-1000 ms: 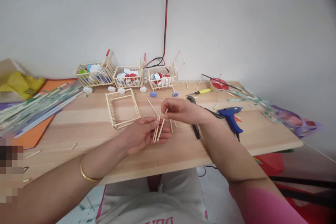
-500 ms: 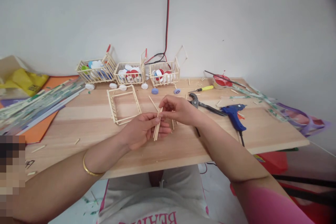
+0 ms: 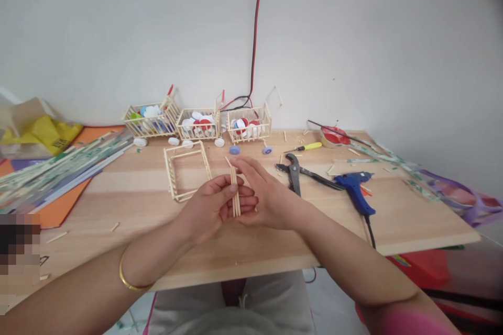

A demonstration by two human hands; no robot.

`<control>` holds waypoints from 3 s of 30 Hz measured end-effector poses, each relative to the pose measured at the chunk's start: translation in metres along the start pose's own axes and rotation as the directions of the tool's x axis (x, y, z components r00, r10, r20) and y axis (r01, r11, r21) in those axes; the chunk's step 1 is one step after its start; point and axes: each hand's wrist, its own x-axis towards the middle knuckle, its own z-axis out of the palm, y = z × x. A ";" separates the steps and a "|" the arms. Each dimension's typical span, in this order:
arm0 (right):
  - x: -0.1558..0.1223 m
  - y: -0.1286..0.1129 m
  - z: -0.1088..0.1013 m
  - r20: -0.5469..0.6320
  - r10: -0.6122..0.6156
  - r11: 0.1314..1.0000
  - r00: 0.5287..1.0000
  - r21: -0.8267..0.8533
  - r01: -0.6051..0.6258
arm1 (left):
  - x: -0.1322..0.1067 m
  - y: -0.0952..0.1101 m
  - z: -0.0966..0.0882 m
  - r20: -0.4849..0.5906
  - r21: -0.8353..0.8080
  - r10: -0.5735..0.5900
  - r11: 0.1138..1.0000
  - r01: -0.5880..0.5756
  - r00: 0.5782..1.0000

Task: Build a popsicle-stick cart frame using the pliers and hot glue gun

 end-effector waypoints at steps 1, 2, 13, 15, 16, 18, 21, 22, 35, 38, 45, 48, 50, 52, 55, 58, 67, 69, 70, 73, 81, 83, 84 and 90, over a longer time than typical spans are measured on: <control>0.000 0.001 0.000 0.000 0.016 1.000 1.000 0.003 -0.016 | 0.000 0.000 0.000 0.002 0.008 0.001 1.000 -0.001 1.000; 0.000 0.002 0.001 0.002 0.030 1.000 1.000 0.008 -0.030 | -0.001 0.000 0.000 0.000 0.016 0.006 1.000 -0.006 1.000; 0.001 0.009 0.010 -0.019 0.037 0.999 0.999 0.014 -0.037 | -0.001 -0.003 -0.001 -0.021 0.054 0.067 0.996 -0.066 0.998; 0.001 0.009 0.010 -0.023 0.033 0.999 0.999 -0.015 -0.033 | 0.000 -0.004 -0.001 -0.013 0.050 0.069 0.996 -0.068 0.998; 0.001 0.009 0.011 -0.027 0.032 0.999 0.999 -0.029 -0.032 | 0.000 -0.004 -0.002 -0.012 0.048 0.067 0.997 -0.066 0.998; 0.002 0.009 0.012 -0.040 0.023 0.998 0.999 -0.057 -0.026 | 0.000 -0.003 -0.002 -0.014 0.039 0.061 0.997 -0.061 0.998; 0.003 0.009 0.013 -0.071 -0.016 0.995 0.997 -0.096 0.009 | -0.001 -0.001 -0.002 -0.014 0.028 0.072 0.997 -0.072 0.997; 0.003 0.009 0.013 -0.077 -0.029 0.994 0.997 -0.107 0.020 | -0.001 0.000 -0.002 -0.011 0.029 0.082 0.996 -0.082 0.997; 0.003 0.009 0.020 -0.097 -0.018 0.994 0.995 -0.111 0.007 | -0.001 0.000 -0.001 -0.011 0.095 0.103 0.990 -0.102 0.995; 0.002 0.009 0.014 -0.059 0.059 0.998 0.997 -0.002 -0.059 | -0.003 0.000 -0.003 -0.023 0.139 0.105 0.985 -0.101 0.994; 0.004 0.006 -0.011 -0.089 0.164 0.919 0.982 0.376 -0.120 | -0.008 0.006 0.002 0.076 0.495 0.240 0.833 -0.246 0.968; 0.004 0.004 -0.010 -0.061 0.297 0.834 0.953 0.502 -0.228 | -0.009 0.008 0.006 0.130 0.556 0.240 0.785 -0.271 0.962; 0.004 0.004 -0.007 -0.064 0.325 0.826 0.943 0.504 -0.251 | -0.009 0.007 0.008 0.149 0.574 0.237 0.769 -0.279 0.960; 0.003 0.005 -0.005 -0.076 0.332 0.847 0.940 0.462 -0.262 | -0.009 0.006 0.009 0.146 0.559 0.217 0.787 -0.262 0.965; 0.003 0.008 -0.005 -0.026 0.358 0.818 0.933 0.491 -0.300 | -0.005 0.000 0.005 0.123 0.451 0.120 0.878 -0.164 0.985; 0.003 0.011 -0.006 0.028 0.402 0.755 0.915 0.555 -0.348 | -0.002 -0.006 -0.001 0.136 0.255 0.027 0.965 -0.061 0.990; 0.006 0.021 -0.001 0.075 0.423 0.727 0.903 0.568 -0.387 | 0.000 -0.009 -0.002 0.081 0.094 -0.078 0.993 0.070 0.994; 0.007 0.022 0.001 0.073 0.429 0.723 0.901 0.570 -0.390 | 0.001 -0.009 -0.001 0.032 0.118 -0.088 0.989 0.084 0.996; 0.007 0.022 0.001 0.074 0.429 0.720 0.900 0.574 -0.390 | 0.001 -0.009 -0.001 0.005 0.134 -0.092 0.987 0.091 0.996; 0.007 0.020 0.000 0.094 0.423 0.708 0.901 0.586 -0.394 | -0.001 -0.007 0.001 -0.021 0.190 -0.092 0.977 0.094 0.996; 0.005 0.012 0.001 0.160 0.347 0.650 0.924 0.669 -0.361 | -0.008 0.000 0.008 0.011 0.502 0.107 0.859 -0.098 0.994; 0.005 0.011 -0.004 0.117 0.349 0.734 0.930 0.583 -0.349 | -0.007 0.000 0.007 0.016 0.555 0.122 0.824 -0.111 0.992; 0.005 0.010 -0.009 0.081 0.355 0.784 0.931 0.517 -0.343 | -0.006 -0.001 0.006 0.019 0.573 0.124 0.812 -0.113 0.992; -0.031 0.014 -0.053 -0.264 0.441 0.859 0.858 -0.153 -0.488 | -0.006 0.001 -0.001 0.079 0.659 0.199 0.724 -0.201 0.977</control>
